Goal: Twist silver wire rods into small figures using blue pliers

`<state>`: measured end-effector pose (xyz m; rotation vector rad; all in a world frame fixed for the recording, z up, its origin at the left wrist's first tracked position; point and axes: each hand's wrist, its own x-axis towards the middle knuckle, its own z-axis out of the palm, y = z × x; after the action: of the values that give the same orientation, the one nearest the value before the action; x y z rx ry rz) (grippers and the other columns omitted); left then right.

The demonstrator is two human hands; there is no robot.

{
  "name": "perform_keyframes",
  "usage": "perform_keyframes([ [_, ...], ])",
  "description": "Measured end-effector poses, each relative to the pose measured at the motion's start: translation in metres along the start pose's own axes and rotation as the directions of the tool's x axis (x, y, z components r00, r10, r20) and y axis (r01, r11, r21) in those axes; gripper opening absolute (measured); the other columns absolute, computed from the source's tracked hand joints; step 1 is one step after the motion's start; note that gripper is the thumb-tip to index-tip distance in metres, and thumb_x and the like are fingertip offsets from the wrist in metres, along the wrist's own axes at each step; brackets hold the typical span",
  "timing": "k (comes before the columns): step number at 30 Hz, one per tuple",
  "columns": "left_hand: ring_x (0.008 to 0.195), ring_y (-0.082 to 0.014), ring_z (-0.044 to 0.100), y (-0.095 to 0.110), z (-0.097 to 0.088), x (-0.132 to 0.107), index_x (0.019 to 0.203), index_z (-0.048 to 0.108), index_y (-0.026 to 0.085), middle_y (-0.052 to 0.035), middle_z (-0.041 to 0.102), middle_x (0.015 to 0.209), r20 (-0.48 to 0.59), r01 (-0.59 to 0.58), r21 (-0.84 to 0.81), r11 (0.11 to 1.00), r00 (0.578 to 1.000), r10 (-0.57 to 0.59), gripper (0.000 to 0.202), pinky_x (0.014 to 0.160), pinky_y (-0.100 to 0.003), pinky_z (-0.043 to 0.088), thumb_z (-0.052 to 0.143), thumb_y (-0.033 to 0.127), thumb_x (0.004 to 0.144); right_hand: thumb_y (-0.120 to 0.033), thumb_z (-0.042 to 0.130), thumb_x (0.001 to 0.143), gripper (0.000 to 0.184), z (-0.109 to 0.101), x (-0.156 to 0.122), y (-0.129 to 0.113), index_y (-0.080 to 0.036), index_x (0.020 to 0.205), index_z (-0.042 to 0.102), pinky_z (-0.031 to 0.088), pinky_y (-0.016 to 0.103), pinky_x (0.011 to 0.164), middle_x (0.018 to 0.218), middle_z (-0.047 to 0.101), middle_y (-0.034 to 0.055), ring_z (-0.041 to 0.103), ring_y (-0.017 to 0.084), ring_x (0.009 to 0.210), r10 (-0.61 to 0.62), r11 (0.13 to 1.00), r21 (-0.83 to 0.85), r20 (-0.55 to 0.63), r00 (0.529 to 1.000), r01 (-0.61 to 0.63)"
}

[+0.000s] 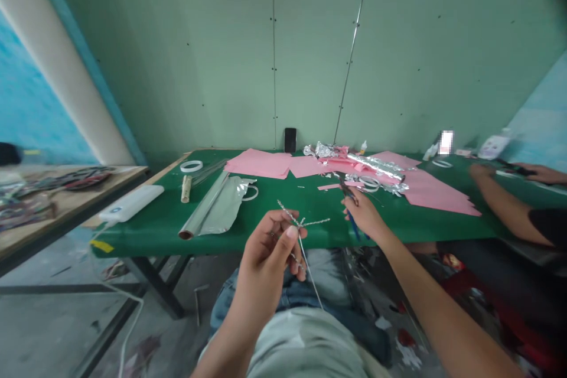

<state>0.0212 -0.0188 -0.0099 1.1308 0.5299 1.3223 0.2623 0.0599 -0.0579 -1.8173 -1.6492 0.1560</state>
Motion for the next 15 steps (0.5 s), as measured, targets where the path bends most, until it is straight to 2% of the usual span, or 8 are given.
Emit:
perform_keyframes([
  [2, 0.042, -0.0034, 0.045, 0.000, 0.002, -0.003, 0.097, 0.058, 0.019, 0.0020, 0.061, 0.075, -0.001, -0.018, 0.001, 1.000, 1.000, 0.018, 0.020, 0.039, -0.016, 0.045, 0.068, 0.032, 0.086, -0.016, 0.035, 0.094, 0.041, -0.011, -0.039, -0.017, -0.020, 0.134, 0.044, 0.057, 0.029, 0.073, 0.105, 0.068, 0.0053, 0.068, 0.014, 0.079, -0.073, 0.992, 0.100, 0.001, 0.997, 0.072],
  [4, 0.042, -0.0034, 0.045, 0.000, 0.004, -0.006, 0.095, 0.057, 0.019, 0.0024, 0.061, 0.074, 0.007, -0.044, 0.014, 0.999, 0.999, 0.044, 0.018, 0.039, -0.016, 0.045, 0.067, 0.032, 0.087, -0.019, 0.042, 0.090, 0.041, -0.020, -0.081, -0.035, -0.023, 0.130, 0.047, 0.056, 0.030, 0.081, 0.112, 0.067, 0.0050, 0.067, 0.016, 0.093, -0.166, 0.969, 0.184, -0.019, 0.986, 0.167],
  [6, 0.041, -0.0037, 0.045, 0.000, 0.006, -0.010, 0.095, 0.057, 0.020, 0.0034, 0.061, 0.072, 0.016, -0.080, 0.044, 0.996, 0.997, 0.080, 0.015, 0.039, -0.016, 0.046, 0.065, 0.031, 0.090, -0.012, 0.049, 0.081, 0.048, -0.027, -0.115, -0.051, -0.025, 0.128, 0.050, 0.051, 0.036, 0.093, 0.122, 0.063, 0.0069, 0.063, 0.020, 0.109, -0.323, 0.892, 0.285, -0.138, 0.936, 0.350],
  [7, 0.042, -0.0039, 0.046, 0.001, 0.006, -0.011, 0.095, 0.057, 0.020, 0.0040, 0.060, 0.070, 0.019, -0.099, 0.066, 0.993, 0.995, 0.098, 0.013, 0.039, -0.016, 0.045, 0.063, 0.030, 0.091, -0.009, 0.050, 0.077, 0.054, -0.029, -0.126, -0.058, -0.027, 0.127, 0.051, 0.049, 0.037, 0.097, 0.123, 0.062, 0.0059, 0.060, 0.021, 0.114, -0.353, 0.880, 0.276, -0.163, 0.921, 0.386],
  [10, 0.043, -0.0040, 0.048, 0.002, 0.007, -0.016, 0.094, 0.057, 0.020, 0.0056, 0.056, 0.064, 0.023, -0.165, 0.140, 0.976, 0.986, 0.163, 0.008, 0.042, -0.014, 0.044, 0.059, 0.028, 0.094, -0.004, 0.051, 0.072, 0.063, -0.037, -0.140, -0.076, -0.032, 0.128, 0.051, 0.047, 0.037, 0.099, 0.122, 0.061, 0.0031, 0.056, 0.021, 0.116, -0.385, 0.873, 0.255, -0.161, 0.909, 0.415],
  [15, 0.046, -0.0039, 0.051, 0.004, 0.008, -0.022, 0.094, 0.058, 0.021, 0.0047, 0.058, 0.068, 0.022, -0.244, 0.209, 0.947, 0.969, 0.245, 0.004, 0.045, -0.012, 0.043, 0.058, 0.025, 0.095, -0.005, 0.052, 0.073, 0.065, -0.046, -0.135, -0.094, -0.032, 0.132, 0.051, 0.048, 0.038, 0.100, 0.120, 0.060, 0.0035, 0.056, 0.022, 0.115, -0.400, 0.873, 0.247, -0.132, 0.907, 0.421],
])
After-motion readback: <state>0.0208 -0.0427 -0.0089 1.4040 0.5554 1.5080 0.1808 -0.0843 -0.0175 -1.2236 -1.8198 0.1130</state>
